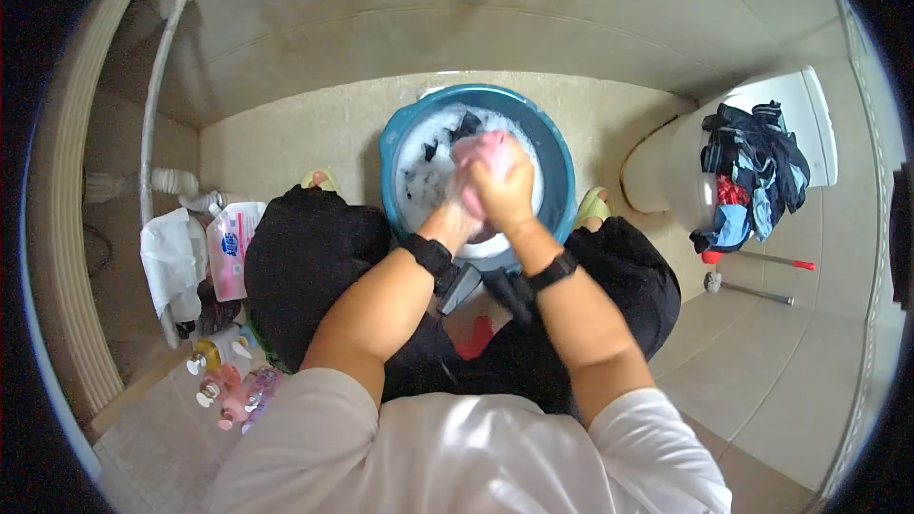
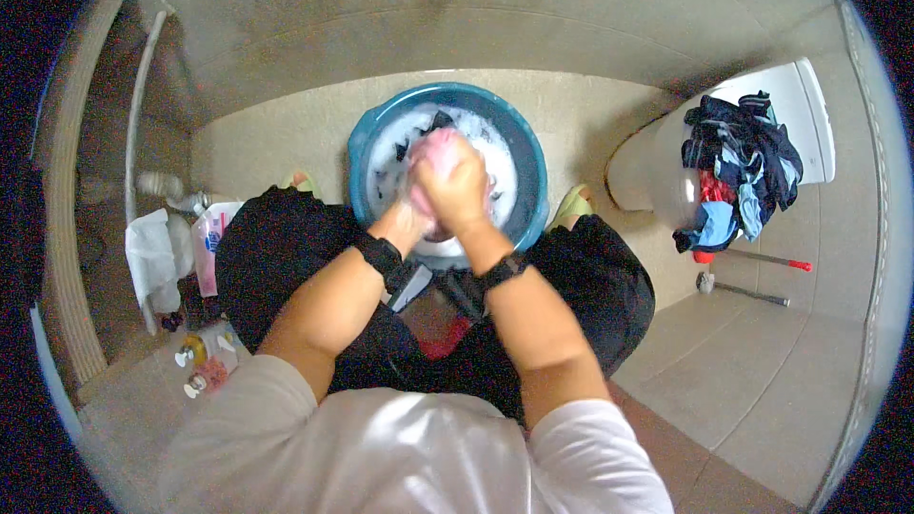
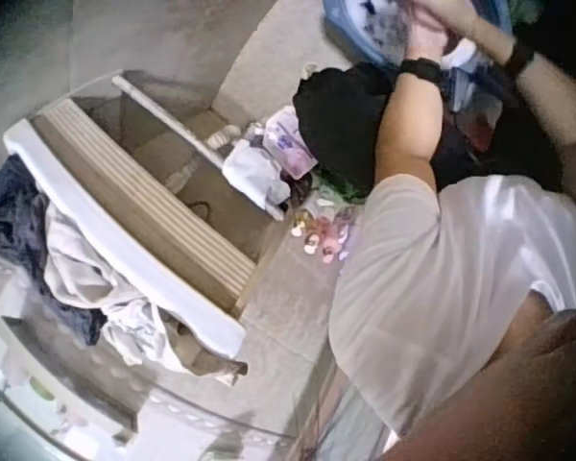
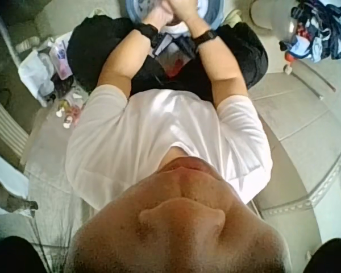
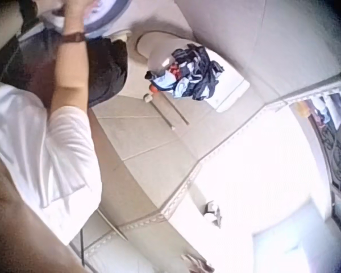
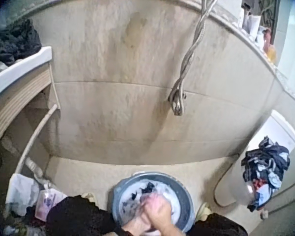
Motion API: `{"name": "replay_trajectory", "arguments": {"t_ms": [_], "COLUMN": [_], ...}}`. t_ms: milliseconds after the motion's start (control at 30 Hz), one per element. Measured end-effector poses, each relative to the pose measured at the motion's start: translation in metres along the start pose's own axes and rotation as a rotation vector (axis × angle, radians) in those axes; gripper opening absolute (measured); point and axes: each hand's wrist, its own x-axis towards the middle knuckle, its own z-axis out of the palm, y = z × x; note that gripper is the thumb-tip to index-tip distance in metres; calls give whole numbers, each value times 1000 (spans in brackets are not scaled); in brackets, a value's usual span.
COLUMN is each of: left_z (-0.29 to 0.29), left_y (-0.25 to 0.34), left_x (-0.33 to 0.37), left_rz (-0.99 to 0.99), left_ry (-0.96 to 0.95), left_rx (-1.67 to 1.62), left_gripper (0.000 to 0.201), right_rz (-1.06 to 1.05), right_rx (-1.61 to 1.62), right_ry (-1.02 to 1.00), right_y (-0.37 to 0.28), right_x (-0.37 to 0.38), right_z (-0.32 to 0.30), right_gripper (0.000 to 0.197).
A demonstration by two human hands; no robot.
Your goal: The person hand-washes clothes by scrubbing, rubbing, and wringing garments in a basin of soapy water, then places a piece of clothing onto a toilet lid.
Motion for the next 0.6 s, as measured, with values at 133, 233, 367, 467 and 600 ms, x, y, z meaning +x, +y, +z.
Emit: {"name": "replay_trajectory", "arguments": {"t_ms": [133, 233, 367, 467, 600], "left_z": [41, 30, 68, 66, 53], "left_y": [-10, -7, 16, 7, 14], "left_x": [0, -1, -21, -15, -14], "left_rz": [66, 119, 45, -106, -41], "left_ry": [190, 227, 287, 89, -69], "left_rx": [342, 807, 1123, 1169, 1255], "left_gripper": [31, 28, 27, 29, 43], "right_rz": [153, 303, -23, -22, 196], "right_rx": [36, -245, -553, -591, -340], "right_ry": [213, 86, -358, -531, -510], "right_y": [65, 105, 99, 78, 55], "right_x": [19, 14, -13, -26, -11], "right_z": [-29, -64, -104, -98, -79], "right_gripper": [24, 36, 82, 88, 53]}}
